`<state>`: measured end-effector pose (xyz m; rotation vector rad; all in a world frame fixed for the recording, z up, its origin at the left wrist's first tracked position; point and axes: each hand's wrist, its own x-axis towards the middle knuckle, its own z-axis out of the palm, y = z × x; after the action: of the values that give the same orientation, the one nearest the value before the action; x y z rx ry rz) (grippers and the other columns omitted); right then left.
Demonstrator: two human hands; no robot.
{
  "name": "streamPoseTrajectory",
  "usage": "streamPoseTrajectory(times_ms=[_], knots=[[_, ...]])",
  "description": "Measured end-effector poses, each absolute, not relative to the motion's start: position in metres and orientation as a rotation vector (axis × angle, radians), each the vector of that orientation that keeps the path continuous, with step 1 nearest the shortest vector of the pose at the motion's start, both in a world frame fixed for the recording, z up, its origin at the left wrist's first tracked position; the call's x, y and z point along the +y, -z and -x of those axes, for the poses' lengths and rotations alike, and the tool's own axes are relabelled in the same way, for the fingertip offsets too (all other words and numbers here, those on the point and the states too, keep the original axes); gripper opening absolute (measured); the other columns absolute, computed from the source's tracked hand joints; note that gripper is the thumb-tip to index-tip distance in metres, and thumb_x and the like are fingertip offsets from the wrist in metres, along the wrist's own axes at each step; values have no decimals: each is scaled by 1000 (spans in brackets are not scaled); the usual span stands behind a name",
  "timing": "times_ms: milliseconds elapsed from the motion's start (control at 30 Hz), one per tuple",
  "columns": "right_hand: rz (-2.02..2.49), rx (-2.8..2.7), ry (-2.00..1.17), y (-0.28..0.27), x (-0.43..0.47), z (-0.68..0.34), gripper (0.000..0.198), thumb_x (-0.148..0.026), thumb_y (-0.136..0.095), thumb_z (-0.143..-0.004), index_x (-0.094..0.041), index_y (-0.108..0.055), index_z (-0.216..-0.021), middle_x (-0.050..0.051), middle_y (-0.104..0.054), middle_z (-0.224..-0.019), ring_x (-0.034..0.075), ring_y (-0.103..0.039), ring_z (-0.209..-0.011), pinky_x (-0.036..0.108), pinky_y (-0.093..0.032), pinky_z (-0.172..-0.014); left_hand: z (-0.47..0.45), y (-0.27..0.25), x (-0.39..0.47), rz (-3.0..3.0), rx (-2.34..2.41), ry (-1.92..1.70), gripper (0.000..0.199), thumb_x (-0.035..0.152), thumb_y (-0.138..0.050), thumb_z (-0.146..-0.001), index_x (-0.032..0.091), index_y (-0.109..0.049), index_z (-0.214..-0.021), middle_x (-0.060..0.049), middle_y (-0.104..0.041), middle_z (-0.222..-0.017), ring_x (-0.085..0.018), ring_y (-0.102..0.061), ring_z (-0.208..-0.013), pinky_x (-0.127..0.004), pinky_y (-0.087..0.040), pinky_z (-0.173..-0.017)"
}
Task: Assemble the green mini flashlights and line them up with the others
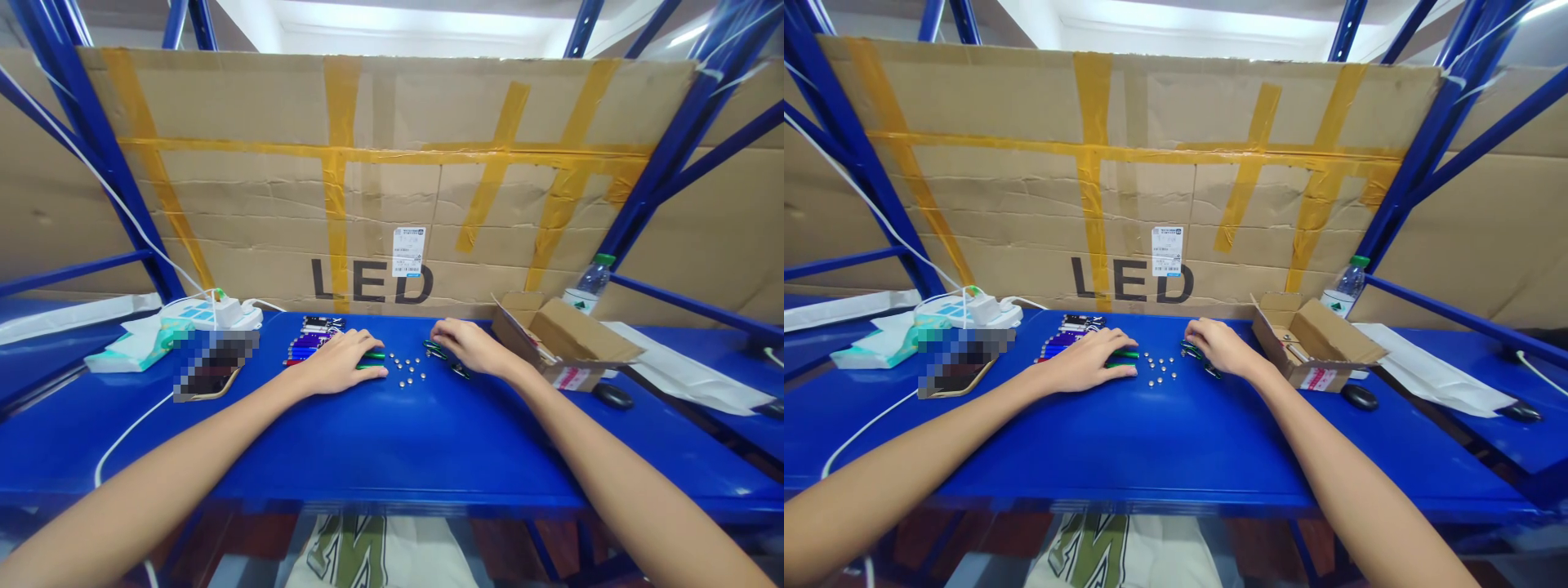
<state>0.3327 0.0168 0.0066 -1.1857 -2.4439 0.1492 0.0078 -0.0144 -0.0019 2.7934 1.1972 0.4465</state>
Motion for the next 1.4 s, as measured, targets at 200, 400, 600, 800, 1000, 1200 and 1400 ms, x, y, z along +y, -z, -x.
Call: streamPoseTrajectory(times_ms=[200, 400, 600, 800, 1000, 1200, 1400], knots=[[1231, -2516, -309, -5, 10, -327, 4, -25, -57, -102, -23, -60, -104, 3, -72, -88, 19, -62, -73, 28, -43, -69, -8, 1, -15, -2798, 1210, -434, 59, 68, -48, -106, 24, -62, -141, -10, -68, -133, -31, -61, -121, -41, -42, -102], [1319, -2512, -272, -7, 8, -324, 13, -31, -60, -104, -22, -62, -96, 5, -76, -88, 19, -66, -75, 28, -41, -69, -8, 3, -13, -2772, 1217, -521, 55, 63, -43, -109, 21, -59, -140, -11, -64, -134, -31, -61, -122, -43, -43, -102], [1285, -2347, -111, -9, 6, -319, 21, -34, -52, -109, -21, -66, -100, 6, -76, -89, 21, -67, -77, 29, -39, -71, -4, -9, -14, -2870, 1041, -624, 40, 56, -51, -109, 20, -68, -104, -8, -67, -108, -25, -61, -100, -39, -45, -91], [943, -2542, -385, -6, -12, -296, 10, -28, -67, -102, -21, -74, -102, 3, -77, -90, 20, -67, -84, 30, -44, -78, -11, -6, -23, -2920, 872, -437, 22, 42, -68, -104, 20, -72, -102, -5, -67, -100, -25, -60, -97, -35, -43, -87], [757, -2736, -371, 3, -21, -283, 13, -29, -71, -103, -24, -79, -111, 5, -78, -105, 24, -68, -101, 38, -43, -95, -12, -4, -28, -2930, 831, -462, 17, 35, -64, -106, 19, -67, -101, -6, -68, -101, -24, -57, -98, -34, -44, -86], [795, -2720, -332, 3, -25, -282, 9, -24, -67, -104, -21, -71, -97, 5, -74, -100, 23, -66, -97, 37, -44, -91, -15, -4, -31, -2806, 947, -624, 17, 33, -56, -110, 19, -65, -113, -7, -68, -103, -24, -60, -101, -34, -48, -88], [858, -2452, -369, 1, -22, -284, 8, -25, -55, -107, -23, -60, -101, 4, -70, -98, 20, -62, -87, 33, -46, -81, -26, 0, -28, -2487, 1009, -931, 20, 35, -60, -107, 19, -71, -114, -6, -72, -107, -21, -64, -93, -33, -49, -87]])
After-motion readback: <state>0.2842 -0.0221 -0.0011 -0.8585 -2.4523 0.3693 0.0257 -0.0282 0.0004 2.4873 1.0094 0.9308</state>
